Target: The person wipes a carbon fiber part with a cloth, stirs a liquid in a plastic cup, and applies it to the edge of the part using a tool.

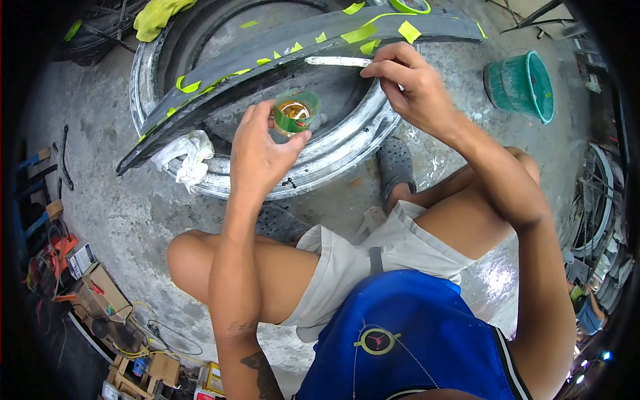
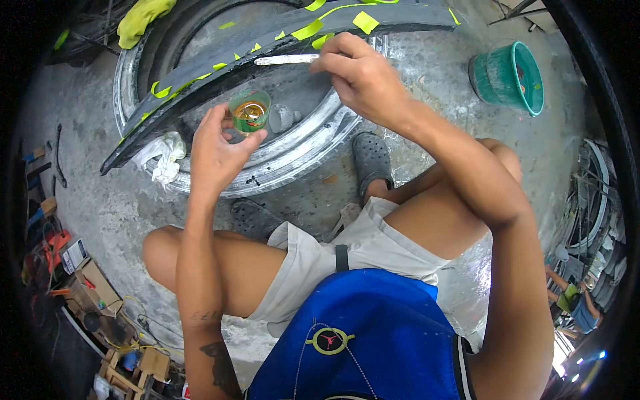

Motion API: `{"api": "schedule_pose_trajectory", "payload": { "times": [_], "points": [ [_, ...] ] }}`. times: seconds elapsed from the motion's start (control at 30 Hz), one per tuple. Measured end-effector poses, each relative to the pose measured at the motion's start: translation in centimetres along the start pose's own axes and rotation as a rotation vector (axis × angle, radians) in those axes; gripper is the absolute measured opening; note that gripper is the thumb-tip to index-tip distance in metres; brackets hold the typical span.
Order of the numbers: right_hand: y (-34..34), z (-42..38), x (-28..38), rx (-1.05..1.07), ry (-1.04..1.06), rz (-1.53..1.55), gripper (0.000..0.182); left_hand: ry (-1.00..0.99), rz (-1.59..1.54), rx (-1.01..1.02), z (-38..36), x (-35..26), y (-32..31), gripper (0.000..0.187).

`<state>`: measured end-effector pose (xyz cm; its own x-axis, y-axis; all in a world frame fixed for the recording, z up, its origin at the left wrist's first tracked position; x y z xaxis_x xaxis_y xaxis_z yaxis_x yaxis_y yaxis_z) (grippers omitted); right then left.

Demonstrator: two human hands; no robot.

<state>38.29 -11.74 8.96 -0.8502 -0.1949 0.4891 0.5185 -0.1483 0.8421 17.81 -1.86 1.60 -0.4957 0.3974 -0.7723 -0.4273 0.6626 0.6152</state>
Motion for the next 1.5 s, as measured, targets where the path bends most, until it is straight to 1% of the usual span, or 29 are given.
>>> {"api": "schedule_pose_trajectory", "payload": {
  "times": [0.43,0.5,0.67,0.73,0.87,0.93,1.03,1.07,1.13,1.2,1.27,1.33,1.4,1.43,1.5],
  "points": [
    [-0.6,0.0,-0.5,-0.050,-0.025,-0.104,0.031,0.001,0.004,0.016,0.0,-0.1,0.1,0.062],
    [-0.8,-0.1,0.0,-0.030,0.019,-0.143,0.030,-0.007,0.009,0.018,0.0,-0.1,0.0,0.062],
    [-0.5,-0.2,0.2,-0.062,0.035,-0.121,0.029,0.014,-0.030,0.027,0.0,-0.1,0.1,0.058],
    [-0.4,-0.2,0.2,-0.070,0.032,-0.114,0.028,-0.014,0.014,0.029,0.1,0.0,0.0,0.064],
    [-0.6,-0.2,-0.2,-0.067,-0.008,-0.113,0.028,-0.009,0.013,0.025,0.0,-0.2,0.1,0.064],
    [-0.8,-0.3,-0.3,-0.070,-0.015,-0.116,0.028,0.005,-0.037,0.008,-0.1,-0.4,0.4,0.059],
    [-1.0,-0.1,0.5,-0.065,0.036,-0.105,0.028,0.015,-0.018,0.018,-0.1,-0.2,0.3,0.058],
    [-0.7,-0.1,0.6,-0.067,0.023,-0.082,0.028,0.024,-0.006,0.017,-0.1,0.1,0.3,0.058],
    [0.1,0.2,1.2,-0.082,0.019,-0.037,0.028,-0.042,0.036,0.010,-0.1,-0.4,0.4,0.062],
    [1.0,0.6,2.3,-0.071,0.030,0.037,0.027,-0.026,0.076,0.008,-0.2,-0.6,0.8,0.060],
    [2.2,0.8,3.7,-0.103,0.066,0.060,0.026,-0.048,0.023,-0.005,-0.4,-0.8,0.8,0.060],
    [2.6,1.0,4.3,-0.035,0.045,0.128,0.028,-0.060,0.037,-0.016,-0.7,-1.0,0.8,0.061],
    [3.8,0.8,5.4,-0.064,0.072,0.146,0.029,-0.067,0.070,-0.029,-1.1,-1.7,0.9,0.061],
    [4.1,0.6,5.8,-0.035,0.058,0.137,0.031,-0.037,0.019,0.008,-1.3,-1.9,0.7,0.065],
    [5.4,0.3,6.9,-0.017,0.054,0.138,0.032,-0.030,0.031,-0.004,-2.0,-2.7,0.9,0.065]
  ]
}}
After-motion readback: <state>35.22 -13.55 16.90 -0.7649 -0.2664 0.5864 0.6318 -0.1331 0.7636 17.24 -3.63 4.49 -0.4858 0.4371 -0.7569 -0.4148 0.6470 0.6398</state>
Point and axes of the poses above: each hand's wrist, its own z-axis towards the middle knuckle, its own y-axis out of the back of the hand, x = y × z, the point moved 10 cm from there along z, towards the middle knuckle, and after that the axes turned 11 degrees about x, right-handed, at the moved point
